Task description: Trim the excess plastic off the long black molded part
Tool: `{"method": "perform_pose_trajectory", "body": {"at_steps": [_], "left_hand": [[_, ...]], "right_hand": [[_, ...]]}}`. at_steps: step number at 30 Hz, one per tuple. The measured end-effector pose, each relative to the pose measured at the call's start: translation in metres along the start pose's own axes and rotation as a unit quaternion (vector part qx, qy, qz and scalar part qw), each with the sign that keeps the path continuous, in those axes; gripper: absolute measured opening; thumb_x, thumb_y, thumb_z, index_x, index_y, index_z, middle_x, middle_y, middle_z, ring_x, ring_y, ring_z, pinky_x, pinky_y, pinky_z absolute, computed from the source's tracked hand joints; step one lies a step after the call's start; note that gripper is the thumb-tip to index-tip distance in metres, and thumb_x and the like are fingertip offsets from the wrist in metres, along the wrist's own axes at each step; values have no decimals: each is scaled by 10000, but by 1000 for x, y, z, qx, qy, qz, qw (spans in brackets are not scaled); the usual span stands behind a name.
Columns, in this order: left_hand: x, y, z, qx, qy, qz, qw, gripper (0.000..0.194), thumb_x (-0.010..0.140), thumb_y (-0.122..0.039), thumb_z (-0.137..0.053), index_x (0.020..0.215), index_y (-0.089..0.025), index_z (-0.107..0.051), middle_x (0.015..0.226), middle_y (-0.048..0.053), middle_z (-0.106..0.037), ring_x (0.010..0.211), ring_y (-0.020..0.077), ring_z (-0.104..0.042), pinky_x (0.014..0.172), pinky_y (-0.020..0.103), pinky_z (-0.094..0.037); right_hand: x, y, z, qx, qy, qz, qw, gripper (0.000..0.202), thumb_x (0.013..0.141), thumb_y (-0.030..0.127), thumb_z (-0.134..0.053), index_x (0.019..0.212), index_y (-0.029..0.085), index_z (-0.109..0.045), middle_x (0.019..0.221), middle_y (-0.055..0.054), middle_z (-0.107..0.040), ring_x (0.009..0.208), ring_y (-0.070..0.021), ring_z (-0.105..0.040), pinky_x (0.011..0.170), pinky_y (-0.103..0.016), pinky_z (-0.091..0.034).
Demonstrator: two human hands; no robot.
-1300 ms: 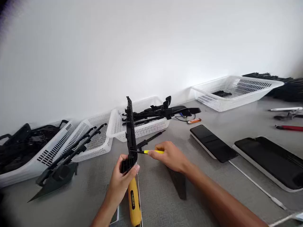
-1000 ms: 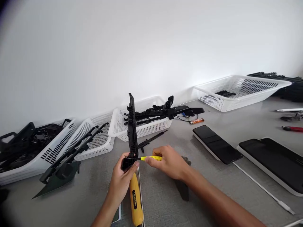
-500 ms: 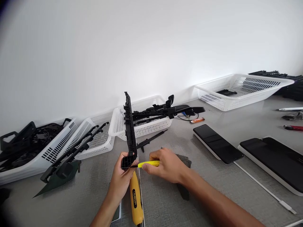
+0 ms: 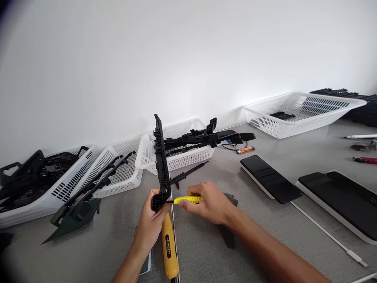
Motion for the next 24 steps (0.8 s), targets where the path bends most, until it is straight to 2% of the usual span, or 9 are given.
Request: {"method": "perform_pose_trajectory", "body": {"at_steps": [4, 9, 13, 16, 20, 24], "left_hand": [[-1, -3, 2, 6, -7, -7, 1000, 353, 906, -501, -783, 936, -252, -535, 774, -51, -559, 727, 156, -573, 707, 247, -465], [0, 2, 2, -7, -7, 10, 1000, 380, 894, -536, -786, 996, -248, -559, 869, -6, -668, 789, 179, -639, 737, 262, -488], [0, 5, 2, -24, -3, 19, 1000, 399, 848, -500, -839, 949, -250, -546, 810, -36, -622, 644, 130, -528, 640, 234, -435], [1, 8, 2, -39, -5, 20, 999, 400, 861, -508, -833, 959, -247, -546, 798, -54, -577, 586, 98, -427, 595, 217, -394], [0, 14, 7, -40, -20, 28, 999, 385, 900, -512, -803, 956, -241, -535, 779, -62, -525, 611, 92, -414, 594, 201, -380], [0, 14, 9, -54, -32, 29, 998, 389, 888, -508, -808, 961, -241, -534, 775, -58, -531, 611, 93, -429, 572, 198, -377]], "right_hand": [[0, 0, -7, 10, 35, 2, 999, 541, 928, 590, -629, 643, 200, -384, 603, 57, -314, 576, -95, -295, 550, -302, -198], [0, -6, 5, -2, 5, -4, 1000, 557, 961, 621, -585, 657, 199, -385, 638, 49, -330, 607, -100, -317, 567, -302, -199], [1, -6, 2, -20, 27, 3, 999, 564, 937, 608, -632, 649, 199, -371, 613, 56, -301, 591, -96, -286, 570, -308, -188], [1, -6, 8, -28, 3, -5, 1000, 552, 947, 622, -611, 661, 200, -398, 630, 50, -341, 599, -98, -309, 577, -306, -196], [0, -9, 12, -34, -8, -17, 999, 535, 956, 615, -590, 671, 201, -404, 652, 46, -356, 611, -100, -320, 580, -305, -197], [0, -8, 13, -41, -8, -14, 999, 546, 946, 634, -583, 669, 200, -402, 642, 45, -354, 605, -100, -322, 580, -305, -197]]}}
Point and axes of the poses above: each hand's wrist, its own x-axis towards the middle knuckle, its own z-axis out of the back of the hand, y = z × x, the point moved 10 cm from there along x, towards the middle knuckle
